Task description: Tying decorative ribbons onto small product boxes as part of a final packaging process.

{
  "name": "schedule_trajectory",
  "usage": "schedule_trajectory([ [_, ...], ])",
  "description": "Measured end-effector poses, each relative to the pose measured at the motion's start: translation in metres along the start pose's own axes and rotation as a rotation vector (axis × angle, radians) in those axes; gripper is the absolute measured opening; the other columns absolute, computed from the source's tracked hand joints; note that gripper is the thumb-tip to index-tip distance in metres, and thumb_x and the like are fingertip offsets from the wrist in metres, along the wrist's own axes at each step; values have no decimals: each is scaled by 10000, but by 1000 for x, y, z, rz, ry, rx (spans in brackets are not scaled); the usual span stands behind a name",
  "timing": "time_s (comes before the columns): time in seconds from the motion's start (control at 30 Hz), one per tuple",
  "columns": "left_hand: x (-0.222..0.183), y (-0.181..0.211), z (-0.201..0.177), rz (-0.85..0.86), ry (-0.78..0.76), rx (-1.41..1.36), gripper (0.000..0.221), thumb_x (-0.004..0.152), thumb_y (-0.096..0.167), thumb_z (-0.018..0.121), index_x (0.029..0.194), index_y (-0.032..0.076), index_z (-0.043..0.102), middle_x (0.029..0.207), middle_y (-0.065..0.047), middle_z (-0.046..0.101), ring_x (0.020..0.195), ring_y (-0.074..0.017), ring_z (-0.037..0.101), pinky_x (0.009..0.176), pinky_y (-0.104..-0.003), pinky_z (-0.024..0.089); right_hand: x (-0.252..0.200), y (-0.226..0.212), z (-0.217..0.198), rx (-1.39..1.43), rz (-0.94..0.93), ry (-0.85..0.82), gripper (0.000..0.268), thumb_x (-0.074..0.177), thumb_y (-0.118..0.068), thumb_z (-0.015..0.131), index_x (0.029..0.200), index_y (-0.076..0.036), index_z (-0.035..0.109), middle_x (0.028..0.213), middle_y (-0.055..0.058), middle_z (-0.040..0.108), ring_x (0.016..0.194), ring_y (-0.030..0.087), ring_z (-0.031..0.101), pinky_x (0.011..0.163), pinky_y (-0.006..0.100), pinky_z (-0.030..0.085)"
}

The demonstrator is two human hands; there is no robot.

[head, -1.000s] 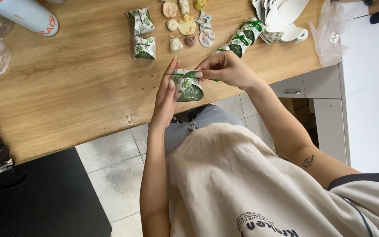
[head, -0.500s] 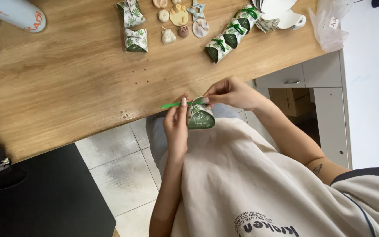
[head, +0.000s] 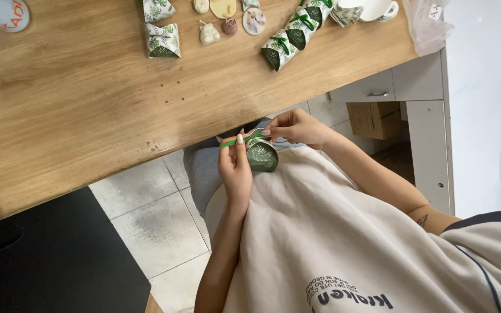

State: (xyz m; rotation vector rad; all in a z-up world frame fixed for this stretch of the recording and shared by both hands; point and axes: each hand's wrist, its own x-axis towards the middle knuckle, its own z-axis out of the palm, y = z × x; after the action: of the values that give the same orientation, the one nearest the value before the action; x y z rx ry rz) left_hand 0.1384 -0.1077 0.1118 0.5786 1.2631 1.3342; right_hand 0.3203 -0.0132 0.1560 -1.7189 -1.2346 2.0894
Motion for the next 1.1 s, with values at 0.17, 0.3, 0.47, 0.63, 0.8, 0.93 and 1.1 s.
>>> schedule_trajectory([
  [0.17,0,10,3,24,-4,39,211,1109,173,521,1069,-18,604,1069,-95,739,957,-89,673,847,-241,540,-16,1,3,14,-152,-29,245,941,-180,733,1126,-24,695,872,-18,731,724,22,580,619,203,436],
  [0.3,5,18,5,18,-43,102,202,1112,163,502,1077,-17,585,1089,-113,758,957,-95,690,834,-243,545,-55,-45,10,-483,-357,114,450,874,-106,737,1299,-95,588,936,23,689,748,154,621,663,289,516],
  [0.47,14,5,7,56,-66,153,176,1106,141,532,1061,-23,577,1049,-122,773,915,-101,699,786,-254,551,-67,-57,-3,-1111,-692,214,413,827,-104,764,1227,-121,667,1034,74,683,818,242,686,650,367,548],
  [0.63,24,-4,11,71,-124,232,168,1085,133,548,1036,-19,601,995,-109,767,886,-95,716,743,-252,555,-51,-59,-20,-1604,-872,147,315,871,-143,727,1182,-176,765,940,-8,659,841,177,680,613,328,562],
  [0.8,30,-9,14,43,-203,184,177,1090,143,543,1027,-19,575,992,-97,764,877,-80,707,750,-243,553,-38,-85,-18,-1710,-1016,29,232,856,-166,716,1081,-149,770,921,8,652,843,173,675,616,315,565],
  [0.93,32,-5,15,38,-252,166,192,1090,164,552,1035,-16,591,982,-92,770,874,-68,707,743,-235,553,-29,-112,-12,-1560,-988,-108,121,904,-220,723,985,-154,784,873,16,654,826,206,682,627,350,563],
  [1.1,35,-5,15,57,-266,191,213,1086,191,570,1047,-17,591,936,-76,758,842,-55,690,720,-232,543,-6,-119,-23,-1388,-884,-211,116,895,-231,741,950,-148,801,919,18,710,822,245,691,680,382,557],
])
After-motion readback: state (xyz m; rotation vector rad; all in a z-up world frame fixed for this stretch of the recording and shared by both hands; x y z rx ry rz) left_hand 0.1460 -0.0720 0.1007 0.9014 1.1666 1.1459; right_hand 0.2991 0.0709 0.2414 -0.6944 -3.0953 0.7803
